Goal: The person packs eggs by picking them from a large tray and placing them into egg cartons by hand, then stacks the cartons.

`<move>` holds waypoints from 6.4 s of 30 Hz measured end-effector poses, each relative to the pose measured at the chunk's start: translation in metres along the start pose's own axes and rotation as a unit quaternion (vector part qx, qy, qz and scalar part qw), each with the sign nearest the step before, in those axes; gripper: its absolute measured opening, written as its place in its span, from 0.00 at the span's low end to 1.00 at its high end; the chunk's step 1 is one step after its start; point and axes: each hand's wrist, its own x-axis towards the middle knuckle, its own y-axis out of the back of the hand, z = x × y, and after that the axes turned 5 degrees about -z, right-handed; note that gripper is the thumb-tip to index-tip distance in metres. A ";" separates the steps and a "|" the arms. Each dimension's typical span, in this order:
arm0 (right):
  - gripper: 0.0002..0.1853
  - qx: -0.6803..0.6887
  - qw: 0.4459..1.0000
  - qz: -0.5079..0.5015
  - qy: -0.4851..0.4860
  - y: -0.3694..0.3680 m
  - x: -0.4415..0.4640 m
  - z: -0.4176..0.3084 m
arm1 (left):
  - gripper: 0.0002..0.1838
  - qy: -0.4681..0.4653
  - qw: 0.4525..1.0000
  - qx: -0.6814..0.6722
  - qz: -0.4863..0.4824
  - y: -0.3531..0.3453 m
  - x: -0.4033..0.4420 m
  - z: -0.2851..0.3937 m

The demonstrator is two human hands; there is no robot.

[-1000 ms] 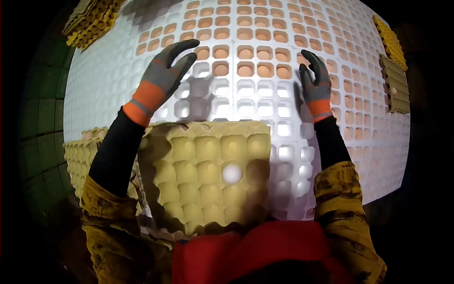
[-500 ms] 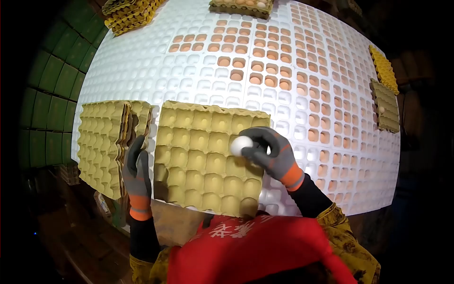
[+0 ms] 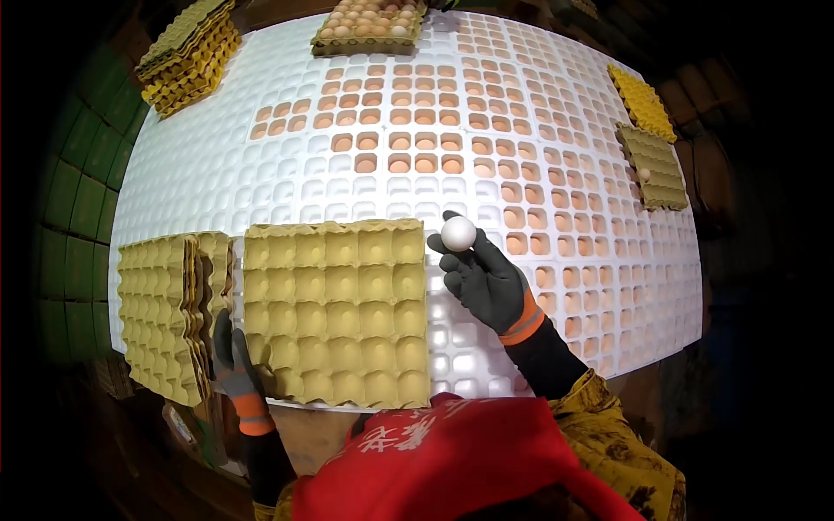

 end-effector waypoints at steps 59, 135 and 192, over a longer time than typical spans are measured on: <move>0.24 -0.410 0.557 0.467 0.551 0.267 -0.130 -0.396 | 0.20 -0.044 0.952 0.069 -0.296 -0.186 -0.071 0.128; 0.23 -0.813 0.566 0.126 0.059 -0.047 -0.060 0.113 | 0.24 -0.394 0.799 0.288 -0.352 -0.065 -0.014 0.089; 0.20 -0.835 0.547 -0.006 -0.054 0.054 0.196 -0.010 | 0.18 -0.081 0.949 -0.081 -0.293 -0.142 0.204 0.066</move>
